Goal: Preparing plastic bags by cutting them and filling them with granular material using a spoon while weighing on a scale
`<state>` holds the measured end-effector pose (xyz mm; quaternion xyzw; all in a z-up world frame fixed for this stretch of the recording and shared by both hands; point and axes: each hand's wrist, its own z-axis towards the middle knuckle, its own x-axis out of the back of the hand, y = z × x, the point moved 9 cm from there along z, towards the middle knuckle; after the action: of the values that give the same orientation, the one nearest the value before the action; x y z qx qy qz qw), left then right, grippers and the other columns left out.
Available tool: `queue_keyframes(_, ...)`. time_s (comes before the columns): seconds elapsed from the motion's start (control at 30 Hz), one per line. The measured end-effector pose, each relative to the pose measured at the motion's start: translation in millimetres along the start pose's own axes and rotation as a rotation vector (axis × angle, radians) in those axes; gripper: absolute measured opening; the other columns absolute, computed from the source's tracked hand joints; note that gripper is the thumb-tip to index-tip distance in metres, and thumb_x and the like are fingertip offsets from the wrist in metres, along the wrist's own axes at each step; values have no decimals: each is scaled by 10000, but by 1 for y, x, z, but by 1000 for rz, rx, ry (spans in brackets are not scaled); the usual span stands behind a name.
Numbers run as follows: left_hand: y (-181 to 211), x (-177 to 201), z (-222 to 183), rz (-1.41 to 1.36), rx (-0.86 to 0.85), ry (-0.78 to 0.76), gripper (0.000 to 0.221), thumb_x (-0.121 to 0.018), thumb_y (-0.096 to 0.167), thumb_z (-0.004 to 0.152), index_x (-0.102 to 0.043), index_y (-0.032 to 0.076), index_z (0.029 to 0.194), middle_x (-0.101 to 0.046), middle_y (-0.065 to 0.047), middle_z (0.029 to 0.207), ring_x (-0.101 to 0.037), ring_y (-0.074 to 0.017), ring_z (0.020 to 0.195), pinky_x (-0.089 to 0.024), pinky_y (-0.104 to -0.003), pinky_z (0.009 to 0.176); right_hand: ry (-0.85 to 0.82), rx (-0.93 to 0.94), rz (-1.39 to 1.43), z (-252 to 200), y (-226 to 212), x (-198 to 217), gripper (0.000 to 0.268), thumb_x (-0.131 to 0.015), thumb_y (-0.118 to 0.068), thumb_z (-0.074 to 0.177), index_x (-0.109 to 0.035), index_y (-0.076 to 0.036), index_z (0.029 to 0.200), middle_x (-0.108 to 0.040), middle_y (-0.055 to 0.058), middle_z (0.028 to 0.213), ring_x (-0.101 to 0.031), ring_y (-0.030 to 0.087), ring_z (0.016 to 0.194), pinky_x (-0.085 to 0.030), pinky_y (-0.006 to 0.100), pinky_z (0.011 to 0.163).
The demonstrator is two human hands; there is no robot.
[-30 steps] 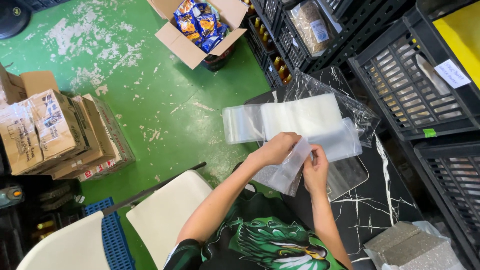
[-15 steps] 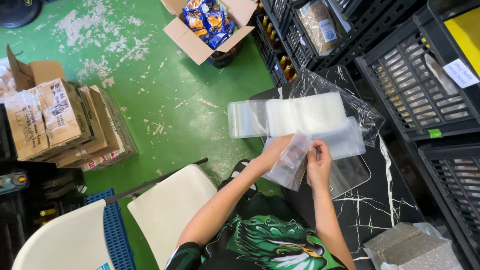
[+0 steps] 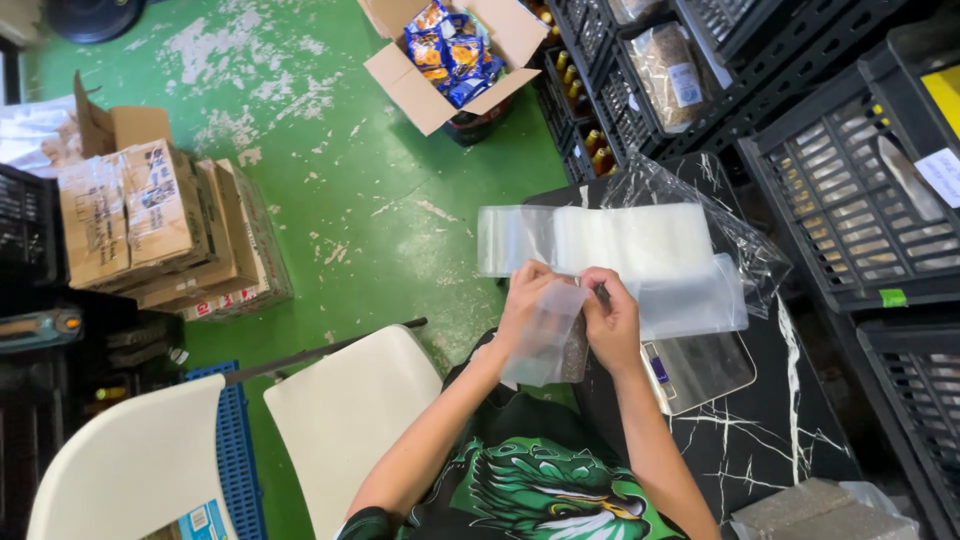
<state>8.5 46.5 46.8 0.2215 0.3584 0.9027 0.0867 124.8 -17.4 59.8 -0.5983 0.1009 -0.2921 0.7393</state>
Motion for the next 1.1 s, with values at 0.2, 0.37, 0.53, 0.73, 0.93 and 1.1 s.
queue_keyframes(0.2, 32, 65, 25, -184, -20, 216, 81, -658, 93, 927, -719, 114, 879, -706, -17, 903, -638, -275, 1023, -437, -341, 1029, -129, 92, 139, 18, -41, -26, 73, -615, -53, 1016, -604, -58, 944, -650, 78, 1017, -585, 164, 1048, -464, 342, 1007)
queue_keyframes(0.37, 43, 102, 27, -282, 86, 280, 133, -675, 100, 946, -677, 48, 824, -729, -102, 889, -698, -301, 898, -480, -424, 1025, -273, 199, 76, 22, -80, -52, 69, -688, -95, 969, -672, -28, 981, -686, 129, 1068, -655, 242, 1078, -497, 384, 988)
queue_keyframes(0.53, 31, 105, 1, -275, 93, 300, 132, -686, 90, 930, -704, 56, 803, -735, -105, 836, -730, -307, 841, -562, -372, 848, -325, 250, 55, 11, -81, -72, 95, -659, -112, 990, -664, -25, 950, -677, 126, 1011, -664, 263, 1011, -501, 405, 964)
queue_keyframes(0.73, 30, 95, -18, -246, 265, 334, 43, -687, 105, 906, -694, 62, 903, -685, -150, 795, -659, -264, 711, -542, -389, 728, -208, 241, 27, -11, -61, -63, 145, -603, -91, 1023, -602, -51, 883, -616, 98, 899, -621, 253, 911, -492, 383, 896)
queue_keyframes(0.93, 3, 65, -59, -107, 293, 376, 96, -664, 112, 918, -642, 19, 913, -611, -227, 749, -593, -460, 671, -523, -445, 638, -196, 248, -18, -20, -56, -56, 213, -577, -139, 1053, -566, -68, 852, -557, 70, 827, -564, 256, 860, -469, 375, 879)
queue_keyframes(1.1, -42, 81, -104, -152, 538, 579, 111, -758, 64, 827, -678, 77, 752, -572, -81, 632, -511, -109, 628, -481, -319, 599, -326, 196, 141, -24, -52, -83, 189, -582, -128, 1044, -561, -66, 867, -553, 82, 885, -506, 226, 918, -415, 360, 947)
